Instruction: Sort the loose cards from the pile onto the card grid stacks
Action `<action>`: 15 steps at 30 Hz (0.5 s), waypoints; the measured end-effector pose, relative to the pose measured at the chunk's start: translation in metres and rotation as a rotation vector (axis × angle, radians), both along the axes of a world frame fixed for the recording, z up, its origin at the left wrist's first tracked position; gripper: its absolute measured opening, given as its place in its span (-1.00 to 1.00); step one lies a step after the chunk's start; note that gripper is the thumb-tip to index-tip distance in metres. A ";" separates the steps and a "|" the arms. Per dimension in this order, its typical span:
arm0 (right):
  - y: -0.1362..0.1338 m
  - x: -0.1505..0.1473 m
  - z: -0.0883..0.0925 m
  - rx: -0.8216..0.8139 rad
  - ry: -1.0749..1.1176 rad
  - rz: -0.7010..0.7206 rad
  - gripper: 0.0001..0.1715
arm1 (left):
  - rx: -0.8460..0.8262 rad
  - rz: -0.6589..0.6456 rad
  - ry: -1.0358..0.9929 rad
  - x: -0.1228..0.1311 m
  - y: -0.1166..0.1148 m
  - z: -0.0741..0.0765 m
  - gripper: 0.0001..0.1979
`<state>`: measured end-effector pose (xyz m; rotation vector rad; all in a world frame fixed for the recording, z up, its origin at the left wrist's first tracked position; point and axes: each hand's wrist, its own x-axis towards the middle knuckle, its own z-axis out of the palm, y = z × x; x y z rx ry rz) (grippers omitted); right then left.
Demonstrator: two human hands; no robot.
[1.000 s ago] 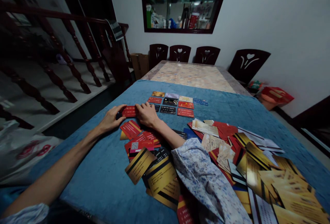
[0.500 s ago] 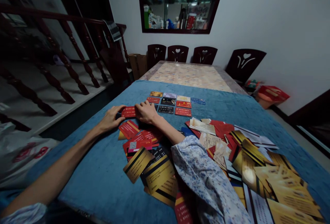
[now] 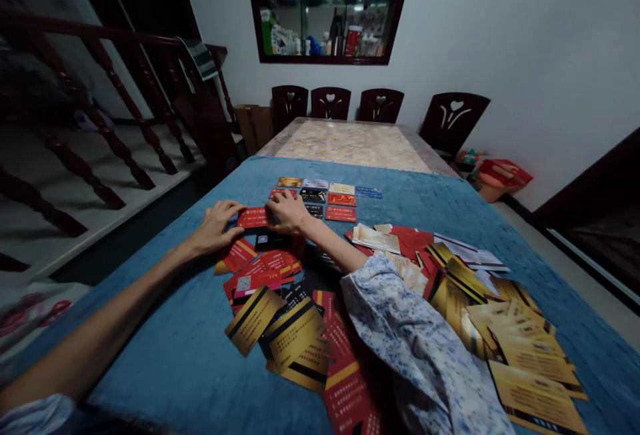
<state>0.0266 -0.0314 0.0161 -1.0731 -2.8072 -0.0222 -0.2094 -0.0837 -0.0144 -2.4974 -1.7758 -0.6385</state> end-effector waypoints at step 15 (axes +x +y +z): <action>0.010 0.063 0.001 -0.027 -0.038 -0.085 -0.44 | -0.068 -0.116 0.070 0.063 0.024 0.008 -0.57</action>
